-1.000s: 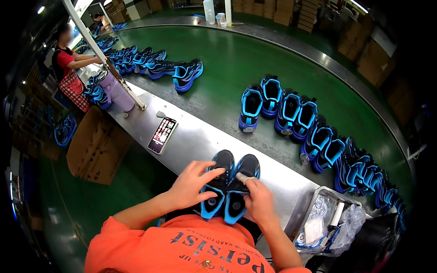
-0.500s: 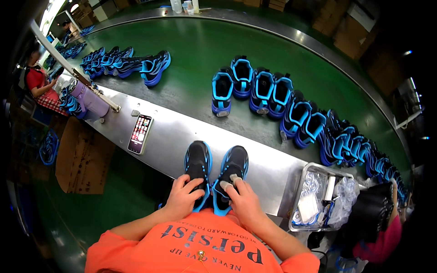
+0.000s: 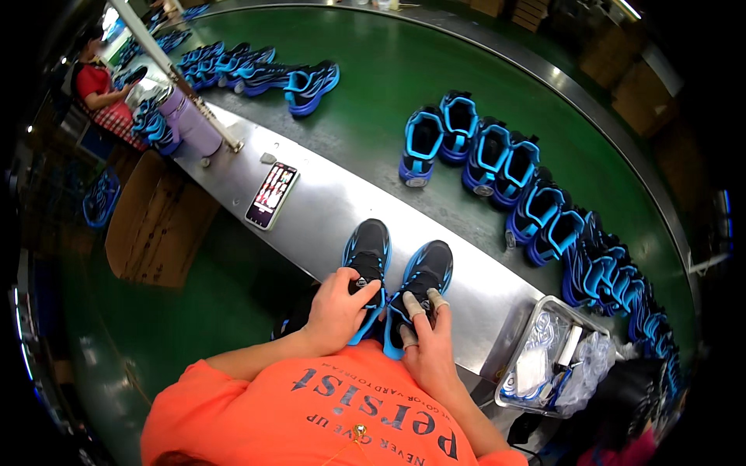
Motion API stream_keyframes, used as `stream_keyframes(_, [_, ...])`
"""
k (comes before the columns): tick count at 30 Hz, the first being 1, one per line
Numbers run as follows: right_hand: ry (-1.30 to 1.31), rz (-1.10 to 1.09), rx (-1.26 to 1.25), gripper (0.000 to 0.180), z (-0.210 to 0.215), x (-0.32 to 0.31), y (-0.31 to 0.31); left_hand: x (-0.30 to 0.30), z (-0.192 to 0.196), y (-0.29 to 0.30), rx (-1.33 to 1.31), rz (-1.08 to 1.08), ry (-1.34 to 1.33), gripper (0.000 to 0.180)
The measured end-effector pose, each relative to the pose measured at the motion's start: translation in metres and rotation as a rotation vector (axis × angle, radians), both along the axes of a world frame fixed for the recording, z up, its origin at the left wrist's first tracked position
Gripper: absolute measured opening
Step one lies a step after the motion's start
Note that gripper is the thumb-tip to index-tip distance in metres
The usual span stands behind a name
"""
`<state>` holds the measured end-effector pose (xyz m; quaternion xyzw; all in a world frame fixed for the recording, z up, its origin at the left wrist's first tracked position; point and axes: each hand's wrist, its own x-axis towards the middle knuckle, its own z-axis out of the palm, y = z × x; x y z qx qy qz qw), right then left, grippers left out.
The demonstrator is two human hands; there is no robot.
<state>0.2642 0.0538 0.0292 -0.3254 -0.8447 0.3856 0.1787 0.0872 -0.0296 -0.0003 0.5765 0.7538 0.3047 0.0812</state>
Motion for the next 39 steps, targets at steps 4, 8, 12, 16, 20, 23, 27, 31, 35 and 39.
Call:
stream_keyframes(4, [-0.019, -0.019, -0.007, 0.058, 0.002, 0.000, -0.004, 0.025, -0.014, 0.012, 0.036, 0.003, -0.093, 0.050])
stream_keyframes(8, [-0.045, -0.019, 0.047, 0.061, -0.008, 0.016, -0.001, 0.016, -0.010, 0.002, 0.047, 0.008, -0.243, 0.054])
stream_keyframes(12, [-0.011, -0.045, 0.167, 0.068, -0.006, 0.017, 0.009, 0.000, -0.015, 0.007, 0.216, -0.150, 0.032, 0.047])
stream_keyframes(16, [-0.021, -0.002, 0.324, 0.062, -0.009, 0.016, 0.014, 0.000, -0.013, 0.006, 0.201, -0.235, 0.113, 0.041])
stream_keyframes(20, [-0.062, -0.022, 0.322, 0.053, -0.003, 0.019, 0.006, -0.001, -0.005, 0.003, 0.106, -0.245, -0.001, 0.042])
stream_keyframes(23, [-0.051, 0.004, -0.100, 0.042, 0.008, 0.037, 0.033, -0.016, 0.005, 0.008, 0.015, -0.332, -0.214, 0.030])
stream_keyframes(27, [-0.019, 0.073, -0.149, 0.034, 0.011, 0.028, 0.052, -0.013, 0.014, 0.038, -0.127, -0.240, -0.331, 0.018])
stream_keyframes(31, [-0.063, 0.068, 0.127, 0.030, 0.001, 0.032, 0.039, -0.006, 0.010, 0.028, 0.010, -0.240, -0.253, 0.012])
stream_keyframes(35, [-0.099, 0.004, 0.072, 0.035, -0.001, 0.030, 0.053, -0.015, 0.004, 0.031, -0.029, -0.359, -0.313, 0.010])
stream_keyframes(39, [-0.111, 0.098, -0.228, 0.037, 0.004, 0.029, 0.059, -0.006, 0.014, 0.026, -0.115, -0.228, -0.288, 0.014])
